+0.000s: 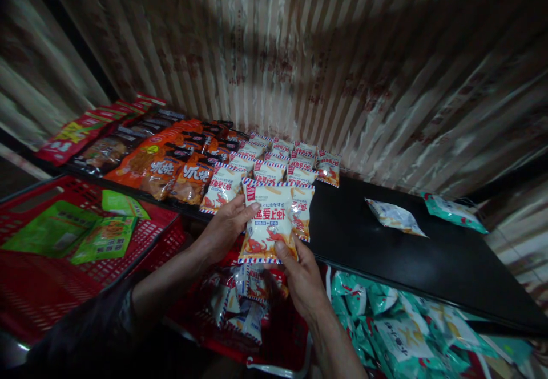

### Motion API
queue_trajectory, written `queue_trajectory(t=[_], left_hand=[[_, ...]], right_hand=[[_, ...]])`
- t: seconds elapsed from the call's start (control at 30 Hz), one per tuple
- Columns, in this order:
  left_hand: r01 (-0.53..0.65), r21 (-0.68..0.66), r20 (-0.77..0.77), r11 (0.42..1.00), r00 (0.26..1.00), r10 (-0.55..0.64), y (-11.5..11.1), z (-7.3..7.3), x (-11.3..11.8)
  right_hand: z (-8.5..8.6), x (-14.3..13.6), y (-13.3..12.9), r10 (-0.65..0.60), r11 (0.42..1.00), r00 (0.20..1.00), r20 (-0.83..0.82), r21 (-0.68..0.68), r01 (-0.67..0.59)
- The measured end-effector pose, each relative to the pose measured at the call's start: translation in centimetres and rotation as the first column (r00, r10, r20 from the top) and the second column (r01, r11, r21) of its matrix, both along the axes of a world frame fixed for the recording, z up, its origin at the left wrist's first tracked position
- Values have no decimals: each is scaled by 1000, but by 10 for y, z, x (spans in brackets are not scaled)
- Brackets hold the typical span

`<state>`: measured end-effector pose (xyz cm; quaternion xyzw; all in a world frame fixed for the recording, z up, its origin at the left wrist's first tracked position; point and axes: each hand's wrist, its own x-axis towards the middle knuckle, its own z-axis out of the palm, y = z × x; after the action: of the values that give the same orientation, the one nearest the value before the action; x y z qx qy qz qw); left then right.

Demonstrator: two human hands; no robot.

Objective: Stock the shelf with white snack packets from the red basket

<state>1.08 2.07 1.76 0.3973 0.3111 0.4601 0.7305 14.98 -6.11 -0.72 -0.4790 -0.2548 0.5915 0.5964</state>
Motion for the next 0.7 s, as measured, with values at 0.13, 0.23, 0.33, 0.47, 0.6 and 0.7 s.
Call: queue_trajectory(t=[0.13,0.23,0.33,0.47,0.6,0.7], left_hand=[[51,-47,-37,998,998,-53,-1,0,-1],[56,-84,-49,995,997,-61,-1,-1,-1],[62,-98,-61,993,996,-68,-2,-1,-1],[140,-71,-51,988,988,-144,-4,-1,-1],[190,-56,-61,980,979,-193,-5,-5,0],[169,-64,-81,984,981,-174,-4,-10,2]], right_hand=[[0,3,2,-10,1000,1000,-6,22,10],[1,5,3,-47,999,999,-16,24,48],[2,6,4,-68,997,997,-23,22,69],[2,8,4,-110,993,993,-33,28,111],[3,8,6,-141,990,990,-29,21,142],[4,6,7,-144,989,989,-31,21,144]])
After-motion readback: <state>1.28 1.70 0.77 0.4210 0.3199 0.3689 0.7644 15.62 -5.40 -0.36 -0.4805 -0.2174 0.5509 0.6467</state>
